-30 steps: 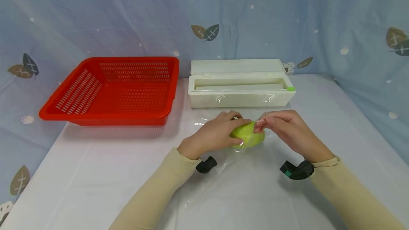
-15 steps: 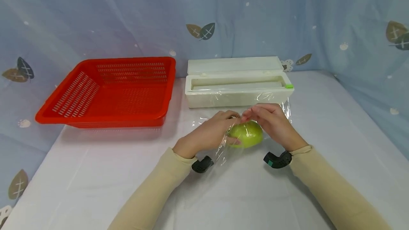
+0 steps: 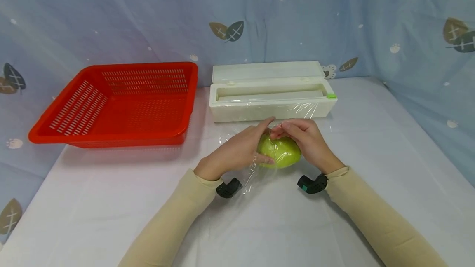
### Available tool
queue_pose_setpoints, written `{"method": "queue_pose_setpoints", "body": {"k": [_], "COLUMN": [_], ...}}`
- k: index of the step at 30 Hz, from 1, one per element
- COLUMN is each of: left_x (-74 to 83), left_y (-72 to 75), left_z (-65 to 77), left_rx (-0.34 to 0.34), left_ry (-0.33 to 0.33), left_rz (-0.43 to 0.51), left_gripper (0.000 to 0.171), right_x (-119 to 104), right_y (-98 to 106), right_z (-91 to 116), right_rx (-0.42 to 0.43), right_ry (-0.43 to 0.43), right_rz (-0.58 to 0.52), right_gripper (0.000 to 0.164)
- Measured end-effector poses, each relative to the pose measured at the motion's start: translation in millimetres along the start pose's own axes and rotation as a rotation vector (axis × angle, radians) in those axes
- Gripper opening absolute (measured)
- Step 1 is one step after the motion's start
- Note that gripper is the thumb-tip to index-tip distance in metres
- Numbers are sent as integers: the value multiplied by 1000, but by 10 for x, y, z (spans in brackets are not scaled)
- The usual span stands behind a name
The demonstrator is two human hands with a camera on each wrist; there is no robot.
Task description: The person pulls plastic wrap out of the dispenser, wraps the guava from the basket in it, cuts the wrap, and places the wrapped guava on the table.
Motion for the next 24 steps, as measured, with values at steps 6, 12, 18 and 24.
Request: {"method": "queue_pose_setpoints", "body": {"k": [6,12,18,24], "left_x": [-28,-60,-96,-119], "left_y": [25,16,18,41], "left_z": [17,18,12,12], "left_rx": [2,6,29,62], "left_ry": [32,43,62,71], "left_rz": [-1,78,158,169], "left_gripper": [103,107,113,115], "right_x": [50,59,89,117], "right_y": [20,24,37,38], "right_z": [-42,-53,-61,-63], "right_rx": [28,43,40,39], "right_ry": [-49,-67,-70,-84], "right_rz": [88,160,197,250], "right_gripper": [29,32,30,26]}}
Point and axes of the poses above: each hand's wrist, its own z-axis away from the middle knuckle, its own y-axis out of the back of the hand, x = y × z, the point moved 9 cm from there along -z, towards the middle knuckle, and after that the axes turned 3 degrees about -x, right-handed, at the moved point
